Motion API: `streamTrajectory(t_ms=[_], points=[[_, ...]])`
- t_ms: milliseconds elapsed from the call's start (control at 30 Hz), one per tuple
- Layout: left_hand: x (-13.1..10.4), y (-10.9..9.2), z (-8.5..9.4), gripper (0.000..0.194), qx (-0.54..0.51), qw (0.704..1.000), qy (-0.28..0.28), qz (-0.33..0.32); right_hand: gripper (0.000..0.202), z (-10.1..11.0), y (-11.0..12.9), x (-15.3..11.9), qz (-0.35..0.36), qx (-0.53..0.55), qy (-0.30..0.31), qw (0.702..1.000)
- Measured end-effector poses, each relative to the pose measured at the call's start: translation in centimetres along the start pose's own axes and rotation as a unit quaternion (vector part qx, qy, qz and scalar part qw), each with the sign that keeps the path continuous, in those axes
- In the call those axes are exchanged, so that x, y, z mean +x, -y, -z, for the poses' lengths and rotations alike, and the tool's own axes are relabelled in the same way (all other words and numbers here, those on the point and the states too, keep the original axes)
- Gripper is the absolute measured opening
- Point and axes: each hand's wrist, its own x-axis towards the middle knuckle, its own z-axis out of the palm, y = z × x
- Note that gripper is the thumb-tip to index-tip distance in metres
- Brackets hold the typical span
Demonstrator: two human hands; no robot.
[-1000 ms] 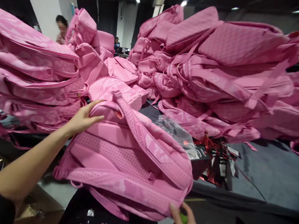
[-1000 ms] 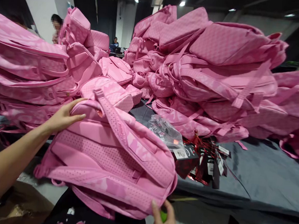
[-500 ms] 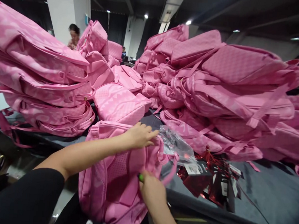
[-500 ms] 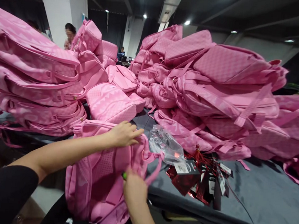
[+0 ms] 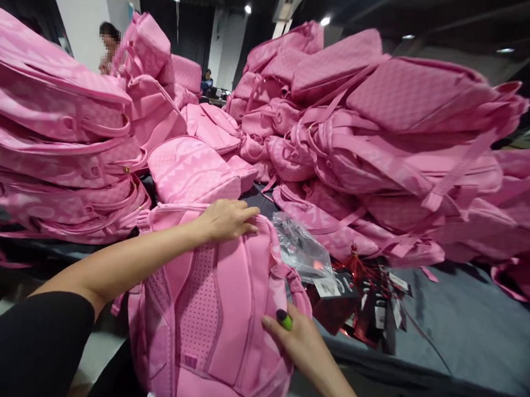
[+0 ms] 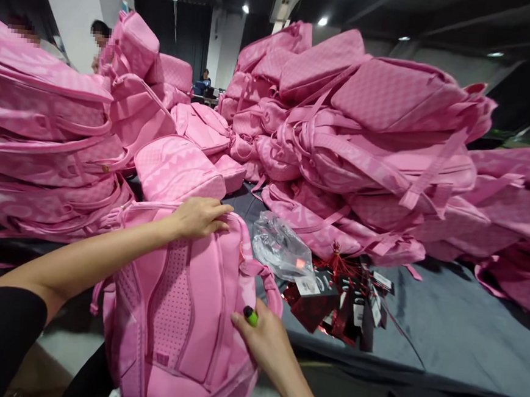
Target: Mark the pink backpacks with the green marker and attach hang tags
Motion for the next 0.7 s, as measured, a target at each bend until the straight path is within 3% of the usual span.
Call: streamTrajectory(t_ms=[167,300,400,500,600,700], points=[[-1.1,-0.2,-6.1,0.017,-0.020,0.987,0.046,-0.150,0.024,-1.5,0.4,2.9,-0.097,-0.130,-0.002,0.987],[-1.8,-2.0,-8.6,0.029,-0.041,0.978,0.086,-0.187,0.032,-2.0,1.1,3.9,-0.117,-0.184,0.031,0.975],[-0.9,-3.4,-9.3,0.039,-0.045,0.971,0.140,-0.189,0.038,-1.7,1.6,3.9,-0.133,-0.205,0.048,0.969],[-0.4,-3.8,-9.7,0.039,-0.076,0.952,0.172,-0.243,0.042,-1.8,1.7,3.7,-0.143,-0.217,0.049,0.964],[-0.3,-1.9,-9.0,0.037,-0.075,0.948,0.145,-0.273,0.038,-2.3,1.5,3.4,-0.133,-0.212,0.039,0.967],[0.4,1.3,-7.5,0.038,0.007,0.972,0.071,-0.224,0.033,-2.6,1.2,3.2,-0.115,-0.198,0.013,0.973]])
